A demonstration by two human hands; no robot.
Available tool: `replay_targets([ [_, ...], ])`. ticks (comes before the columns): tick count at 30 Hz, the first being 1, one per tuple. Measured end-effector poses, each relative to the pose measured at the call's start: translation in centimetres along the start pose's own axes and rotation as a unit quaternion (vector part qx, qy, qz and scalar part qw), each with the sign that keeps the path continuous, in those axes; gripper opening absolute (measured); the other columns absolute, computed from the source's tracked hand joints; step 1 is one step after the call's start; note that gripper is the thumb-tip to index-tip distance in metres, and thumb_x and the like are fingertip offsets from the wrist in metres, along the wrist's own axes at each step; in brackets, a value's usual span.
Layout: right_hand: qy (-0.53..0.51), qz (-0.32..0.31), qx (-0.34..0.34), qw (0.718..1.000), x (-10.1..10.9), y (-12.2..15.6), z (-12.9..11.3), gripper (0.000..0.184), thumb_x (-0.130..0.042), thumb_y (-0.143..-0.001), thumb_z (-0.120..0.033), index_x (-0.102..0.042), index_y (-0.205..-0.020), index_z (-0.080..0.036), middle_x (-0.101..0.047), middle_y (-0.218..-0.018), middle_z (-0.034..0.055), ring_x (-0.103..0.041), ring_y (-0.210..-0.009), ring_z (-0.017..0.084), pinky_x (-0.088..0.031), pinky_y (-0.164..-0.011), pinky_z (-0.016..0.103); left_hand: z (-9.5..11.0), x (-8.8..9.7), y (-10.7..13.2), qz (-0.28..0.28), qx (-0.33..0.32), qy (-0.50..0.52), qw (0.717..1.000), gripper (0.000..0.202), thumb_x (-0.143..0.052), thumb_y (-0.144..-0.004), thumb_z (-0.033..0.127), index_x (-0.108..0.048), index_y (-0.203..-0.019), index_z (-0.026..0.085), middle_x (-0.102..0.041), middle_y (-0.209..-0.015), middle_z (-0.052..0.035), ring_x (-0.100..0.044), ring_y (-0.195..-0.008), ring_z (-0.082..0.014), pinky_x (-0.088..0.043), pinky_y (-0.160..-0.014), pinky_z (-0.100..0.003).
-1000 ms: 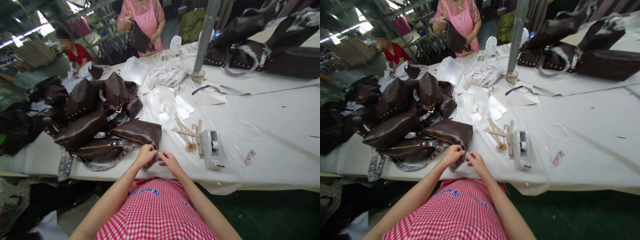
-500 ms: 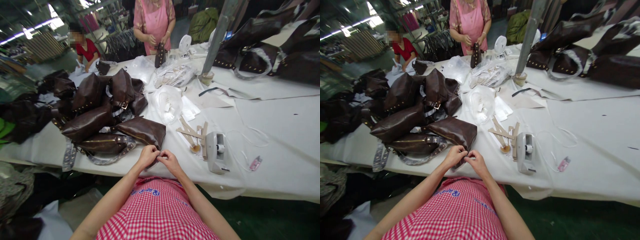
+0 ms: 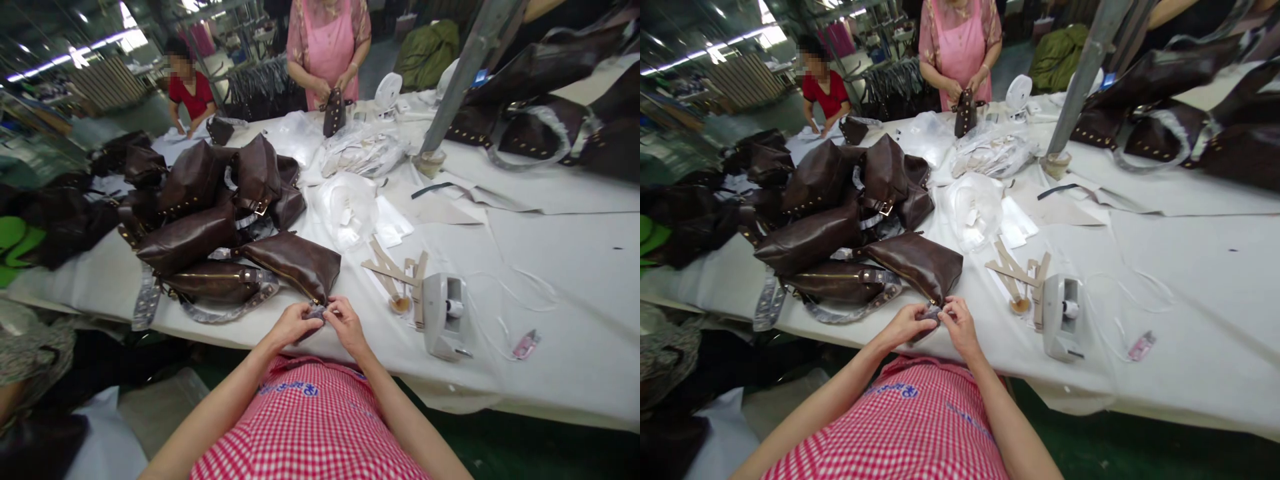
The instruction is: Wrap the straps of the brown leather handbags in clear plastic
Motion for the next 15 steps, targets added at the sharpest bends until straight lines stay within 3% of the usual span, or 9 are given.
replay_targets([
  [4,-0.020,-0.007,-0.012,1.000,-0.5,-0.2,0.3,0.019,-0.061,-0.075,-0.036,-0.057,-0.066,-0.021,-0.060,-0.096,0.0058,-0.056,-0.096,0.021,-0.046,-0.079,0.030,0.2,0.3,0.5,0.002,-0.012,-0.040,0.999,0.019,-0.063,-0.066,0.032,-0.060,-0.072,0.014,-0.052,-0.063,0.0040,-0.044,-0.059,-0.0114,-0.032,-0.055,-0.022],
  [9,-0.063,0.013,-0.064,0.996,-1.1,-0.1,2.2,0.022,-0.063,-0.074,-0.039,-0.055,-0.065,-0.020,-0.062,-0.090,0.0036,-0.057,-0.089,0.019,-0.042,-0.085,0.031,0.9,1.1,0.8,0.033,0.000,-0.172,0.985,0.023,-0.061,-0.070,0.039,-0.063,-0.071,0.015,-0.056,-0.062,0.0013,-0.048,-0.060,-0.0139,-0.031,-0.055,-0.023],
  [12,-0.101,0.040,-0.103,0.989,-1.4,-0.1,3.7,0.025,-0.064,-0.072,-0.043,-0.054,-0.068,-0.020,-0.060,-0.087,0.0017,-0.055,-0.080,0.016,-0.045,-0.078,0.029,0.6,1.0,1.2,-0.007,0.020,-0.231,0.973,0.028,-0.062,-0.069,0.045,-0.065,-0.069,0.017,-0.057,-0.060,0.0003,-0.050,-0.058,-0.0152,-0.030,-0.054,-0.024],
  [15,-0.118,0.054,-0.128,0.983,-1.5,-0.2,4.2,0.028,-0.065,-0.072,-0.045,-0.054,-0.071,-0.020,-0.057,-0.076,-0.0018,-0.052,-0.070,0.013,-0.046,-0.069,0.026,-0.2,0.4,2.0,-0.076,0.023,-0.195,0.978,0.023,-0.064,-0.067,0.040,-0.067,-0.072,0.018,-0.061,-0.062,0.0004,-0.054,-0.059,-0.0161,-0.033,-0.054,-0.023],
])
Point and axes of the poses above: each hand's wrist, its own y-axis away from the middle knuckle, its own x-axis out of the back of the hand, z = x × y, the point moved 6 cm from there along -y, towards the middle knuckle
